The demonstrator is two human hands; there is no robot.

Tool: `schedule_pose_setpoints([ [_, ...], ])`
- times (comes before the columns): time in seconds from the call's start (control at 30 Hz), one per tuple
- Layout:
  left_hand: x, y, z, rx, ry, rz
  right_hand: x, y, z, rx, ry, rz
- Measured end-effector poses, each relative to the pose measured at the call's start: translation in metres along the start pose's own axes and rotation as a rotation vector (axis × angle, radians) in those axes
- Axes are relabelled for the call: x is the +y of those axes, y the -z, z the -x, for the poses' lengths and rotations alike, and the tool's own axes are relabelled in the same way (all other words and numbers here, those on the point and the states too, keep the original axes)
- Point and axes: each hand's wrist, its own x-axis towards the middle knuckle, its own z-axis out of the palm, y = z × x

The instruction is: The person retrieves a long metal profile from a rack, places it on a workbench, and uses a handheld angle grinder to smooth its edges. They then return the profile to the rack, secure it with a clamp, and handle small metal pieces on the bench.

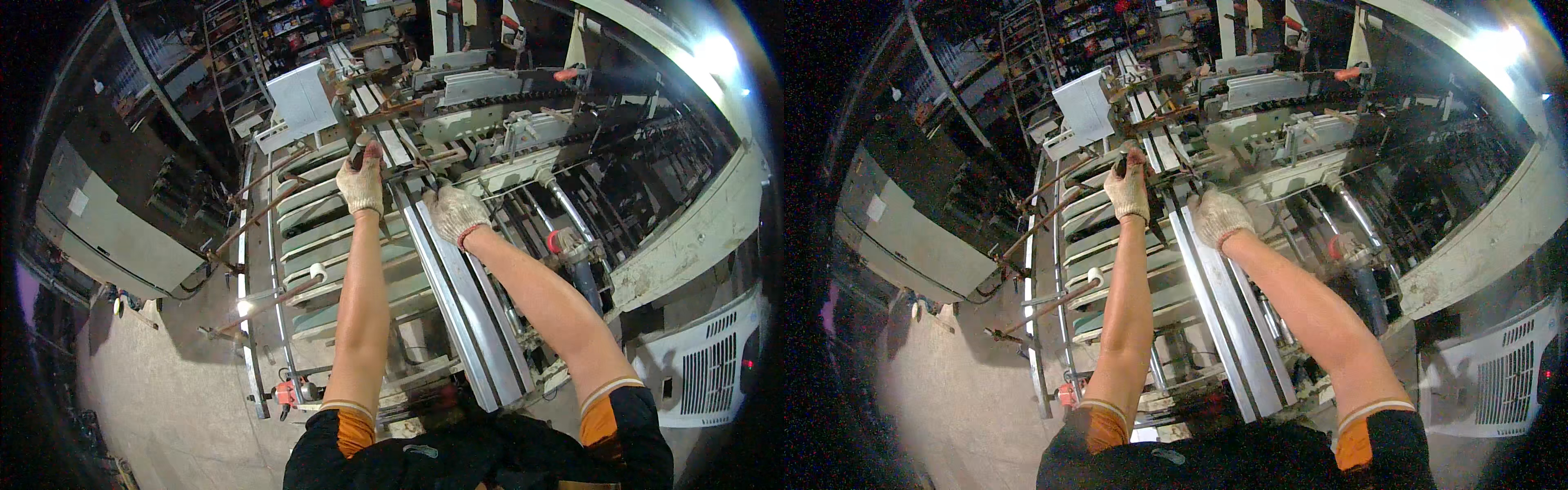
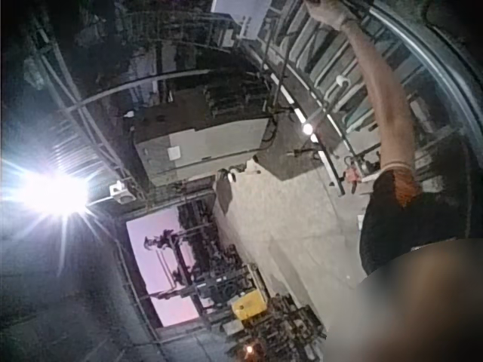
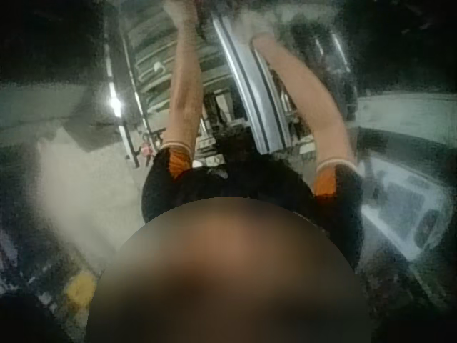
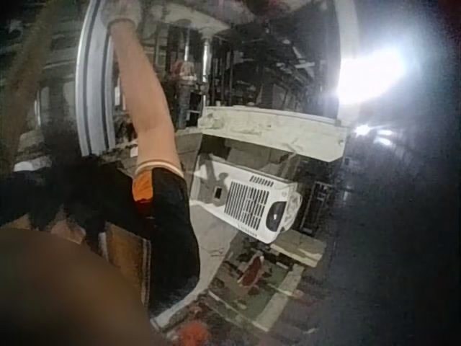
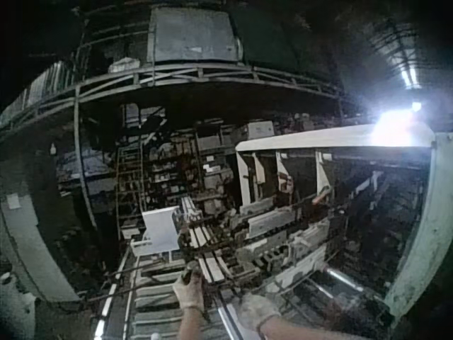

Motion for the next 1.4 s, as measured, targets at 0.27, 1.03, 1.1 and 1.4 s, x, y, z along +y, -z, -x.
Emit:
schedule_pose_setpoints([
  [0.27,0.016,-0.001,0.021,0.005,0.046,-0.032,-0.008,0.028,0.014,0.429,-0.171,-0.25],
  [1.03,-0.008,0.008,0.015,-0.079,-0.015,0.117,-0.02,0.071,-0.066,0.013,0.332,0.01],
  [1.1,-0.015,0.009,0.01,-0.072,-0.075,0.105,-0.017,0.068,-0.051,0.05,0.35,0.039],
  [1.4,-0.006,0.011,0.017,-0.004,-0.004,-0.16,0.035,0.081,-0.03,0.289,0.438,0.136],
])
